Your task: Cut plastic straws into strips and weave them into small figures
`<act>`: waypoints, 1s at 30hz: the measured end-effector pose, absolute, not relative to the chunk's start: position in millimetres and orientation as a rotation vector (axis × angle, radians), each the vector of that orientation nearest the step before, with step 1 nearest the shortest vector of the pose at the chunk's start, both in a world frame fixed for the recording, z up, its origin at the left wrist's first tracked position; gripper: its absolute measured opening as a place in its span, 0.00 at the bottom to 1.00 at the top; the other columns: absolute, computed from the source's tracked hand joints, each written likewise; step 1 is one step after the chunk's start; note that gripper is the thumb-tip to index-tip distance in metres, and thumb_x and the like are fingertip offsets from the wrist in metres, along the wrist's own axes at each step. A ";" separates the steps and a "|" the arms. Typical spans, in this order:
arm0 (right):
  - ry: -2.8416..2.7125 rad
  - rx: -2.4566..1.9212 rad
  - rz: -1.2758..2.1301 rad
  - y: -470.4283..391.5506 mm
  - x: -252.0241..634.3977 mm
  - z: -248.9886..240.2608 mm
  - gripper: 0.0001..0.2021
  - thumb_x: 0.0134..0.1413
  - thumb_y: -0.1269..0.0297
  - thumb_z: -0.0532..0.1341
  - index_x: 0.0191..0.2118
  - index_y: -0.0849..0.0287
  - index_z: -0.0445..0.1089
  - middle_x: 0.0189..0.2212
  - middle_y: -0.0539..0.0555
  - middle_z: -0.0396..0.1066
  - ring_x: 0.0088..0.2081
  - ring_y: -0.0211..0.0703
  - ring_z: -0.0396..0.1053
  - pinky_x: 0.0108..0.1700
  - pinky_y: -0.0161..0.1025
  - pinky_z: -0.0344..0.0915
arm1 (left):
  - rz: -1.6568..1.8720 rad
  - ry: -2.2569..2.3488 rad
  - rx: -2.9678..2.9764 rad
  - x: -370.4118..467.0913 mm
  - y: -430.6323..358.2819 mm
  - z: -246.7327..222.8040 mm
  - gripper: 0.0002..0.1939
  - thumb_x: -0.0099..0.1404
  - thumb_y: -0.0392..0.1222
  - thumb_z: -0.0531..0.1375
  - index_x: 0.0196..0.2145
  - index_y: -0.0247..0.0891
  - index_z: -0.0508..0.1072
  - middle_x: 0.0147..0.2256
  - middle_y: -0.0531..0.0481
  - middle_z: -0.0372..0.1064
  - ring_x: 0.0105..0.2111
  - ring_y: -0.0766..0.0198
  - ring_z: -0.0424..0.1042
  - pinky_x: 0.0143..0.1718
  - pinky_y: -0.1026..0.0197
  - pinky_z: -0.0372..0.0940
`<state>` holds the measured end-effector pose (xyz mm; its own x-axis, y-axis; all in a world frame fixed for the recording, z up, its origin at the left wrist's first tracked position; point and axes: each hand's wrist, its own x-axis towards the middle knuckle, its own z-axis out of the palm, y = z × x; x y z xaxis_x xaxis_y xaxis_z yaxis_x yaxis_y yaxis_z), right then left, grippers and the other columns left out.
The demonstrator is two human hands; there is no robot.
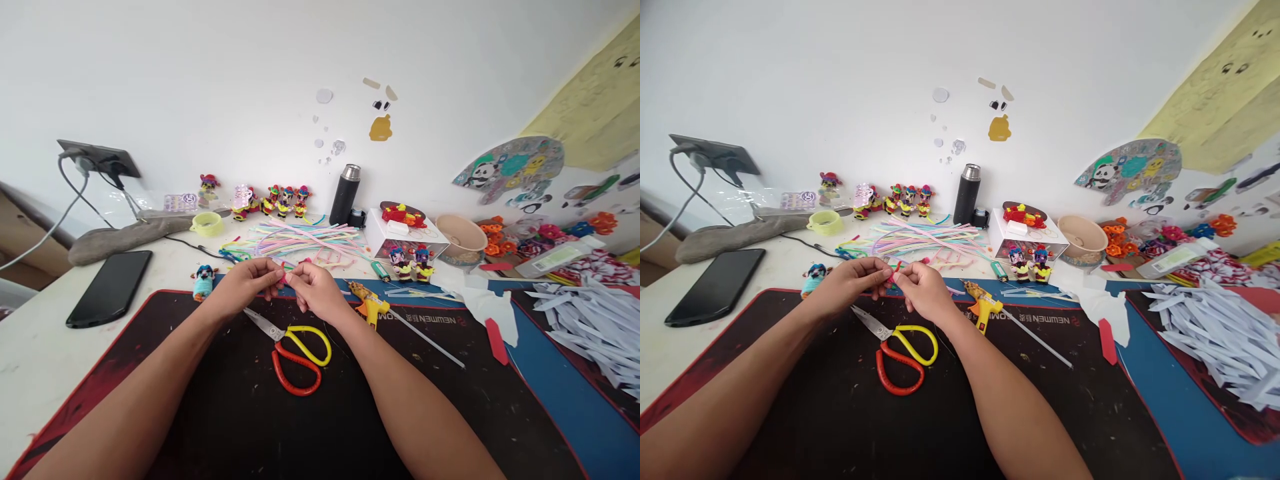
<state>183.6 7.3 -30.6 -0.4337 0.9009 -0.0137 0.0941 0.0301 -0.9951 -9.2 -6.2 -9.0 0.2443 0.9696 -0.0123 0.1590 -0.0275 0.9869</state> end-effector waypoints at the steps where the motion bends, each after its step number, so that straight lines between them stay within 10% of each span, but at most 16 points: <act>1: -1.643 -1.037 1.457 6.6 183.1 -31.3 0.11 0.63 0.55 0.62 0.36 0.56 0.66 0.14 0.41 0.63 0.14 0.34 0.61 0.19 0.32 0.54 | 0.952 1.134 1.421 -8.2 -6.3 -9.5 0.25 0.57 0.65 0.70 0.32 0.38 0.77 0.24 0.52 0.73 0.23 0.64 0.70 0.27 0.61 0.67; 12: -1.559 -0.995 1.502 10.0 181.2 -37.1 0.13 0.62 0.52 0.62 0.37 0.55 0.62 0.15 0.39 0.63 0.13 0.33 0.60 0.18 0.31 0.54 | 1.066 1.114 1.361 -0.3 -7.8 -16.9 0.23 0.58 0.63 0.70 0.31 0.38 0.76 0.25 0.52 0.73 0.25 0.64 0.70 0.29 0.61 0.68; 19: -1.511 -0.980 1.510 11.9 185.3 -32.4 0.14 0.61 0.50 0.63 0.37 0.55 0.64 0.14 0.39 0.61 0.13 0.33 0.60 0.18 0.31 0.54 | 1.065 1.081 1.494 -8.5 -6.0 -21.0 0.22 0.59 0.53 0.71 0.48 0.40 0.78 0.43 0.46 0.80 0.40 0.55 0.78 0.41 0.55 0.73; 30: -1.536 -0.991 1.550 10.8 184.7 -30.1 0.16 0.63 0.47 0.62 0.41 0.56 0.66 0.15 0.40 0.63 0.14 0.34 0.61 0.18 0.31 0.53 | 1.102 1.322 1.902 -6.5 -11.1 -20.1 0.13 0.67 0.51 0.63 0.43 0.42 0.81 0.38 0.49 0.83 0.36 0.56 0.79 0.42 0.58 0.72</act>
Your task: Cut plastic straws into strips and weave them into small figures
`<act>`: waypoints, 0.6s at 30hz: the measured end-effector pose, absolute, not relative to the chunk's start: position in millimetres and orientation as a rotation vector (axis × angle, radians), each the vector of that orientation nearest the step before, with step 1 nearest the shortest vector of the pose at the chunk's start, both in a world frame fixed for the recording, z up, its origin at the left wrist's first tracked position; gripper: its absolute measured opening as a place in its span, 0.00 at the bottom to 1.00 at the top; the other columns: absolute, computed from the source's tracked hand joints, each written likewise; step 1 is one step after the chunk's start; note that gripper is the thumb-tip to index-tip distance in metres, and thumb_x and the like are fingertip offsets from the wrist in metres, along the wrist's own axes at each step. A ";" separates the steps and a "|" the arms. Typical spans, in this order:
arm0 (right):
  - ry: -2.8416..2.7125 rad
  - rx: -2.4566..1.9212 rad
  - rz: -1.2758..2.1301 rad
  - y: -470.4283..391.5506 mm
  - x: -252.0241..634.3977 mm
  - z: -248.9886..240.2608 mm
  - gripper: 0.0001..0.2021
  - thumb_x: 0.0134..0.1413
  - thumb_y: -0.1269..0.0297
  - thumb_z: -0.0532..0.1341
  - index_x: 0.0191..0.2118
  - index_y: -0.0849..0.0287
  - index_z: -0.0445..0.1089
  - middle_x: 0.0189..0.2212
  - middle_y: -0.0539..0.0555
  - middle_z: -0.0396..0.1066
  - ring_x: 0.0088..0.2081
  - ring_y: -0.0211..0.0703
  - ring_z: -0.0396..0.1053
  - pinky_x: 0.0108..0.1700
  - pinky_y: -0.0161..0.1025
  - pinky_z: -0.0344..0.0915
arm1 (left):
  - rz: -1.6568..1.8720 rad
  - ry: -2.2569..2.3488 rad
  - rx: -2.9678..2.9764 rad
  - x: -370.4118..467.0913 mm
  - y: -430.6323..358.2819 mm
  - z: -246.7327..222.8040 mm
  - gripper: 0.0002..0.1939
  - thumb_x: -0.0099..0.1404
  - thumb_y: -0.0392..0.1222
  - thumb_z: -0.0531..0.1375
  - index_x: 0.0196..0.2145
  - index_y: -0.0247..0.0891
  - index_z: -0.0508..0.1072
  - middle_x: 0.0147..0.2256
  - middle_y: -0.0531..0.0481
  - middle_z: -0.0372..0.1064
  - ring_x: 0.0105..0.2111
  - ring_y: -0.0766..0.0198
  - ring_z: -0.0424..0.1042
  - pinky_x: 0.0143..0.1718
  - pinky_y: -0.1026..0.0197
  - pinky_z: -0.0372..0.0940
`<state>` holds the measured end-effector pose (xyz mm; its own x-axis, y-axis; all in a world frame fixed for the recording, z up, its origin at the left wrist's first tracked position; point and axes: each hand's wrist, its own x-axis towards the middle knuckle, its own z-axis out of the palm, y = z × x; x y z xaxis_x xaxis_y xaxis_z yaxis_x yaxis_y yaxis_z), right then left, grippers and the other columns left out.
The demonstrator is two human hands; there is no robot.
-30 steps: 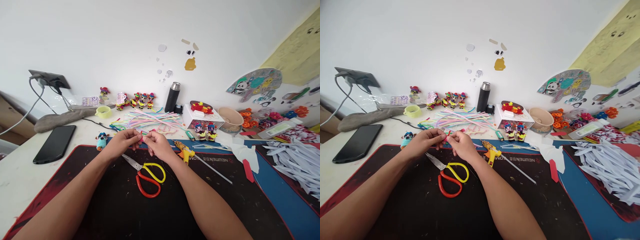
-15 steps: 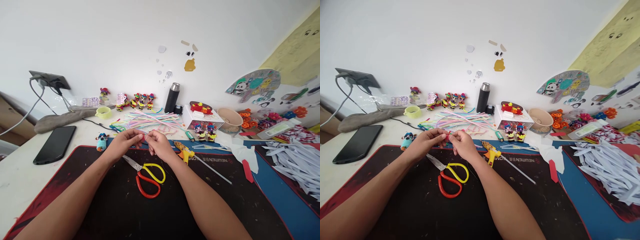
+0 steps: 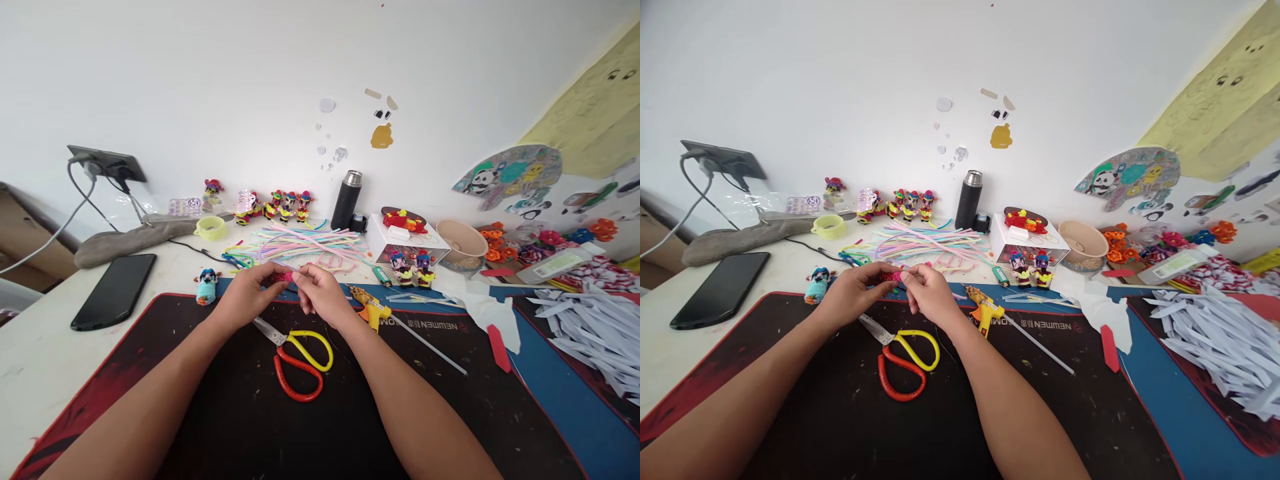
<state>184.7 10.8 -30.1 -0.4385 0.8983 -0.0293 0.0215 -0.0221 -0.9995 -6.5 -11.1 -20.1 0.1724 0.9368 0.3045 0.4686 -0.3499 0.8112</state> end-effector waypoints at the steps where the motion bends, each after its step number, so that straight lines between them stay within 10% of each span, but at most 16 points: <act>1: -1.534 -0.992 1.556 10.3 184.8 -29.2 0.17 0.62 0.47 0.62 0.41 0.56 0.66 0.15 0.40 0.63 0.14 0.34 0.61 0.18 0.31 0.53 | 1.107 1.333 1.912 -6.3 -11.3 -19.1 0.13 0.67 0.51 0.63 0.43 0.42 0.81 0.38 0.49 0.83 0.36 0.56 0.79 0.42 0.58 0.72; 18: -1.572 -0.953 1.543 8.9 185.3 -28.9 0.18 0.63 0.46 0.63 0.41 0.57 0.68 0.17 0.41 0.64 0.15 0.33 0.61 0.19 0.31 0.53 | 1.095 1.402 2.000 -8.3 -12.0 -16.4 0.18 0.69 0.56 0.61 0.43 0.42 0.83 0.41 0.48 0.84 0.39 0.54 0.81 0.42 0.59 0.72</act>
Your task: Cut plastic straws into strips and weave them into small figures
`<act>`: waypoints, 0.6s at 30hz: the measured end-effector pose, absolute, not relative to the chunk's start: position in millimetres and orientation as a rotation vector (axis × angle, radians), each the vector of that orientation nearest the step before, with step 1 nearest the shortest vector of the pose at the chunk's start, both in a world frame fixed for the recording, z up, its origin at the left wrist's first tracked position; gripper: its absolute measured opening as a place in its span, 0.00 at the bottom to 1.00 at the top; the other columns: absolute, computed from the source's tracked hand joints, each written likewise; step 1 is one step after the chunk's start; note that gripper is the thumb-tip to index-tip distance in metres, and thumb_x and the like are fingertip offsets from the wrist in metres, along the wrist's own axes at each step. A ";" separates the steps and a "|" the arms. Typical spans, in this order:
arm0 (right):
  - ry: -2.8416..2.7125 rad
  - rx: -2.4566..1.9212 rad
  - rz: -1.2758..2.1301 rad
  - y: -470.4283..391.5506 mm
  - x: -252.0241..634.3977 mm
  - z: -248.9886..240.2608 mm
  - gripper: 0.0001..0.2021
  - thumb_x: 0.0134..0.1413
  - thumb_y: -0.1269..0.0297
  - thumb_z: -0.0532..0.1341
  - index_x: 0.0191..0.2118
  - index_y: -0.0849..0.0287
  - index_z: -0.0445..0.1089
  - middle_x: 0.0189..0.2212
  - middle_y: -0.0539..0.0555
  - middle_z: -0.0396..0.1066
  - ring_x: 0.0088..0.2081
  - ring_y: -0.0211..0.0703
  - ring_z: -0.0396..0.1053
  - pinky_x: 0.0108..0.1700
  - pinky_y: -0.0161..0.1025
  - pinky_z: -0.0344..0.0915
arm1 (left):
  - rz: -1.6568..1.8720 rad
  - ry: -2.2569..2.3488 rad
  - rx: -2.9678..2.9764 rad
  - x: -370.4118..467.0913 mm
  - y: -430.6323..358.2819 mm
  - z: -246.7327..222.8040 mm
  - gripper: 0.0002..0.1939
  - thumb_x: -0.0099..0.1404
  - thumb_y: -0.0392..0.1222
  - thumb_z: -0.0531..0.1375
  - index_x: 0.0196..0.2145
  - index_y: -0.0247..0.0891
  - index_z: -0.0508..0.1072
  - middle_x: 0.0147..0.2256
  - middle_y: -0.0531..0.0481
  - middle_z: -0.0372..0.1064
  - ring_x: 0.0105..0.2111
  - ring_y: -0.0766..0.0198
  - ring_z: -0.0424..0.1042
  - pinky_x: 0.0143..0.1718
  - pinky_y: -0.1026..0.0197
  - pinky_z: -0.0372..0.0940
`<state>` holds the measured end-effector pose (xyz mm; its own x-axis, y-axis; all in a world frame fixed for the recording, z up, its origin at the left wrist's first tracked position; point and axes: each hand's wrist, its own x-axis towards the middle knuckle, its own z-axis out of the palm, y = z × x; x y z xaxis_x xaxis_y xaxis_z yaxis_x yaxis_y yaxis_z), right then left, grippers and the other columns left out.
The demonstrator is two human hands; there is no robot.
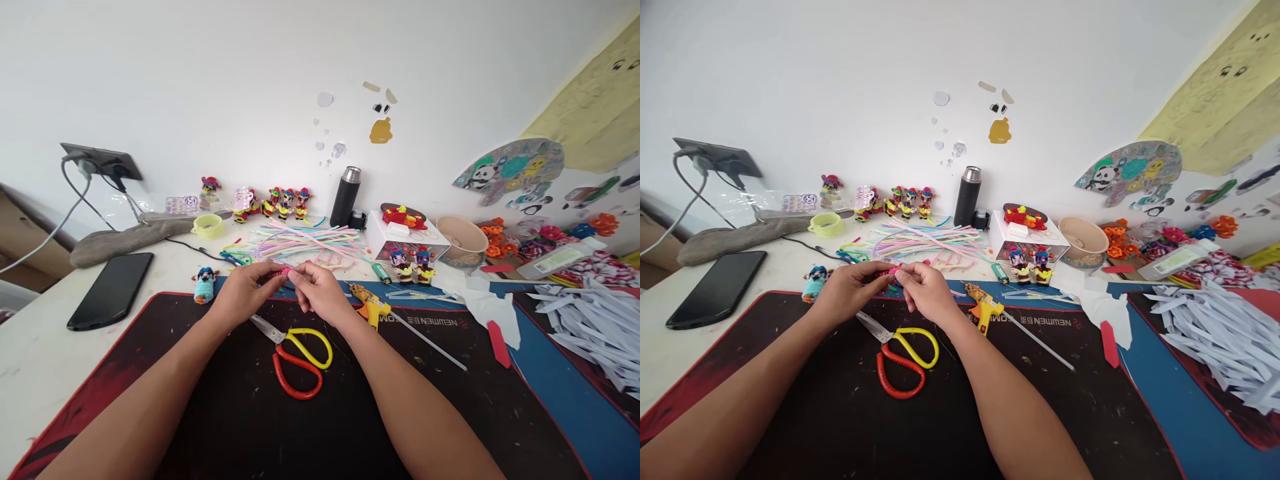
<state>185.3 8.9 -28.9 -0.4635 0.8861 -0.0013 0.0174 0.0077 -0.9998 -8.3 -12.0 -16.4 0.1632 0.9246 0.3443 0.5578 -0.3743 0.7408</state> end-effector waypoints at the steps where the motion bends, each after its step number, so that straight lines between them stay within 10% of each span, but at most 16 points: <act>1: -1.584 -0.952 1.530 9.0 185.4 -29.7 0.18 0.64 0.46 0.62 0.41 0.57 0.68 0.17 0.41 0.64 0.15 0.33 0.61 0.20 0.31 0.53 | 1.086 1.406 2.014 -8.2 -12.0 -16.4 0.17 0.70 0.55 0.60 0.43 0.42 0.83 0.41 0.48 0.84 0.39 0.54 0.81 0.42 0.59 0.72; 18: -1.630 -1.042 1.452 11.5 185.9 -36.0 0.19 0.64 0.44 0.62 0.33 0.56 0.67 0.16 0.42 0.64 0.15 0.33 0.61 0.21 0.32 0.55 | 0.966 1.396 2.142 -6.2 -11.5 -21.9 0.19 0.73 0.54 0.55 0.36 0.41 0.81 0.35 0.47 0.81 0.35 0.57 0.76 0.36 0.60 0.65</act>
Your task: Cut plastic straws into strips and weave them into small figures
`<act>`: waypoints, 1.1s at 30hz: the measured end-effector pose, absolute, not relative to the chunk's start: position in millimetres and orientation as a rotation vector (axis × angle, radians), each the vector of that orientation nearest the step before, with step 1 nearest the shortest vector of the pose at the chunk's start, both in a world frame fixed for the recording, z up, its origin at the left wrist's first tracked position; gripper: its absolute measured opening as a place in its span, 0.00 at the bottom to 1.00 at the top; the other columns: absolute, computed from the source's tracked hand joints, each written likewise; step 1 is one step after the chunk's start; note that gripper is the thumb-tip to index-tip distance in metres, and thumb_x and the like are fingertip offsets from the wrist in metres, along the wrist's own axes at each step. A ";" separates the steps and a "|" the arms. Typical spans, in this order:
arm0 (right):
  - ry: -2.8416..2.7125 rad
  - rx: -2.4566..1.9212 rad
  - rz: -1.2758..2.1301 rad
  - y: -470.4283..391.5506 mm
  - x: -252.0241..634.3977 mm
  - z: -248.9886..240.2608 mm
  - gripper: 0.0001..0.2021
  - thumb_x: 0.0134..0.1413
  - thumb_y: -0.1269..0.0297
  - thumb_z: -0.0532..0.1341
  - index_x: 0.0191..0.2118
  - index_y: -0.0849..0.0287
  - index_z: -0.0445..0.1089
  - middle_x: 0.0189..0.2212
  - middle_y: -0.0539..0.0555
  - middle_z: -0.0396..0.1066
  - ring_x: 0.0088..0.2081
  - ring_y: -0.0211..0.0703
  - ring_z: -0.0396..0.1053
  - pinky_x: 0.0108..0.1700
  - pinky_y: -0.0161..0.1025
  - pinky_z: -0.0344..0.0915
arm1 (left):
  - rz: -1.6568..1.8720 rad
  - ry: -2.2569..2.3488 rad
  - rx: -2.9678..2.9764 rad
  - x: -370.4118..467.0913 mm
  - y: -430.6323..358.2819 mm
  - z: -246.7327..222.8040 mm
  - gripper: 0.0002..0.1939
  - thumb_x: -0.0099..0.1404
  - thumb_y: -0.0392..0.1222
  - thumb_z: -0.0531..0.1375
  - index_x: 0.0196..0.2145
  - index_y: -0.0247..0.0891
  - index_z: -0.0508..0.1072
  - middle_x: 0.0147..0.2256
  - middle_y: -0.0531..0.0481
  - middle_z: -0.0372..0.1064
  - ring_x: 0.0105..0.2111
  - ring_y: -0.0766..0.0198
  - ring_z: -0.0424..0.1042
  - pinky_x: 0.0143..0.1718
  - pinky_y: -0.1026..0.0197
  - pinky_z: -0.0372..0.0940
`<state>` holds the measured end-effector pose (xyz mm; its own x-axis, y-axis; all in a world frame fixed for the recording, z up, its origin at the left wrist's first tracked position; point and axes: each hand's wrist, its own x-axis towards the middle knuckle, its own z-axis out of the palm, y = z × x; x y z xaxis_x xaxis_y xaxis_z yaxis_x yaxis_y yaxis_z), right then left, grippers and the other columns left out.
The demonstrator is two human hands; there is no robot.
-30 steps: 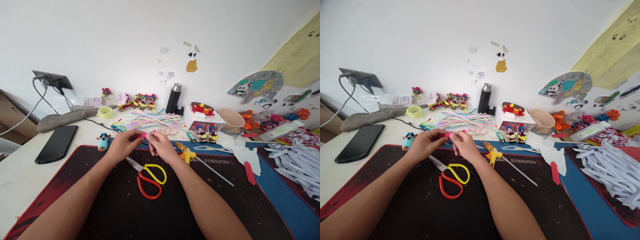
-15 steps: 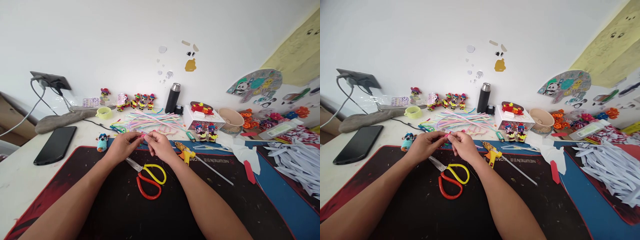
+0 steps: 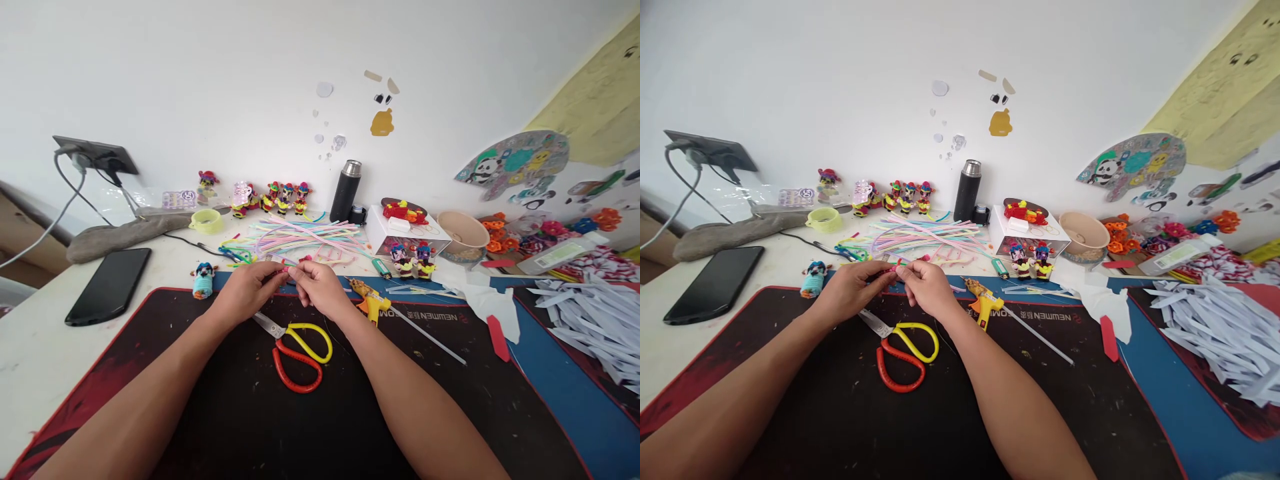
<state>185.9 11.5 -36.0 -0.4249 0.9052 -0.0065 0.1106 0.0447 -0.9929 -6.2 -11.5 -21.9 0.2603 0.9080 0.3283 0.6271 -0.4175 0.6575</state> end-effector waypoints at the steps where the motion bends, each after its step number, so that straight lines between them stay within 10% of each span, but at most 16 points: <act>1: -1.620 -1.042 1.459 11.6 185.5 -36.4 0.20 0.63 0.44 0.62 0.33 0.56 0.67 0.16 0.42 0.63 0.15 0.33 0.61 0.21 0.32 0.54 | 0.965 1.395 2.142 -6.1 -11.4 -22.5 0.19 0.73 0.54 0.55 0.36 0.41 0.81 0.35 0.47 0.81 0.35 0.56 0.76 0.36 0.60 0.65; 13: -1.440 -0.958 1.638 9.8 184.5 -28.6 0.23 0.61 0.39 0.62 0.35 0.58 0.68 0.18 0.43 0.64 0.15 0.32 0.61 0.16 0.31 0.51 | 0.992 1.271 1.784 -3.0 -13.0 -17.7 0.22 0.73 0.61 0.55 0.38 0.40 0.76 0.31 0.51 0.75 0.26 0.61 0.72 0.30 0.62 0.66; 33: -1.455 -1.013 1.639 13.1 188.0 -29.9 0.17 0.59 0.47 0.65 0.41 0.58 0.69 0.18 0.42 0.65 0.15 0.32 0.61 0.17 0.30 0.50 | 1.100 1.304 2.034 -3.9 -10.4 -20.5 0.22 0.70 0.55 0.61 0.56 0.43 0.78 0.49 0.42 0.79 0.49 0.50 0.76 0.51 0.51 0.69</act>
<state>188.0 13.1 -29.9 -0.4394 0.8930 -0.0974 -0.0095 -0.1131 -0.9935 -3.9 -10.4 -20.5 0.2217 0.9028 0.3685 0.5153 -0.4293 0.7417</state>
